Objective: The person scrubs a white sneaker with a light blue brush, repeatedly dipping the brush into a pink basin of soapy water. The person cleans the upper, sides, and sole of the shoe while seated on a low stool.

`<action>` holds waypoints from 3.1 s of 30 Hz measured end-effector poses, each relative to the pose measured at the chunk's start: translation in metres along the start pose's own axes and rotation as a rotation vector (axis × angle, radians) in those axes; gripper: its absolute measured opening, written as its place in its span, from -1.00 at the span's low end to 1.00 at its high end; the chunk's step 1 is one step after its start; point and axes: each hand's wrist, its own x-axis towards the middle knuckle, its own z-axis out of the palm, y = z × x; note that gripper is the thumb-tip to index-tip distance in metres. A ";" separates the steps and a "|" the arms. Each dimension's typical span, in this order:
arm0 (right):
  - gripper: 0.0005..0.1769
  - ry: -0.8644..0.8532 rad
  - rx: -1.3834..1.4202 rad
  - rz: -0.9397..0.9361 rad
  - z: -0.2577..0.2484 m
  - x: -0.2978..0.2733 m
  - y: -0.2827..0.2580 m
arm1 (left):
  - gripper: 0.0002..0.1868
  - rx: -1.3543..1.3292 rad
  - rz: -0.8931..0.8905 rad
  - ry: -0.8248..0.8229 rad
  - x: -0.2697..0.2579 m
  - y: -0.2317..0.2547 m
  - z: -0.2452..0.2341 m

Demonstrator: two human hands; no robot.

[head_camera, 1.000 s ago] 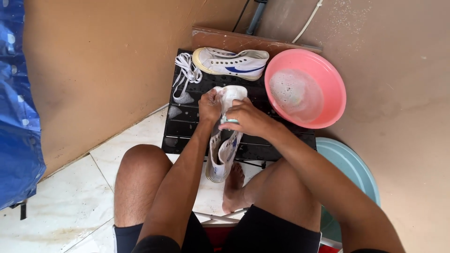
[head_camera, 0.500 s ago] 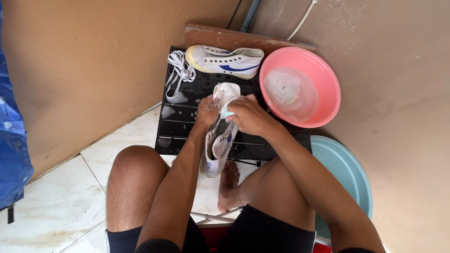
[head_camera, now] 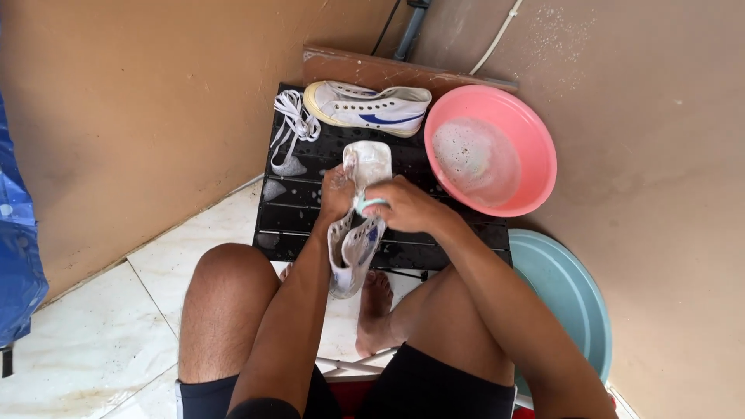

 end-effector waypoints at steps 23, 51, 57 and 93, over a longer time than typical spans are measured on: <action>-0.84 0.314 -0.137 0.158 -0.003 0.020 0.002 | -0.34 -0.001 -0.522 0.039 0.027 -0.028 -0.005; -0.76 0.198 -0.057 0.302 -0.024 0.006 0.006 | -0.51 0.966 -0.312 -0.552 -0.059 0.103 -0.009; -0.67 0.084 -0.044 0.337 -0.016 -0.020 -0.050 | -0.81 1.381 -0.018 -0.779 -0.048 0.169 -0.056; -0.89 0.179 0.040 0.185 -0.013 -0.038 -0.100 | -0.54 0.351 -0.454 -0.627 0.032 0.141 -0.034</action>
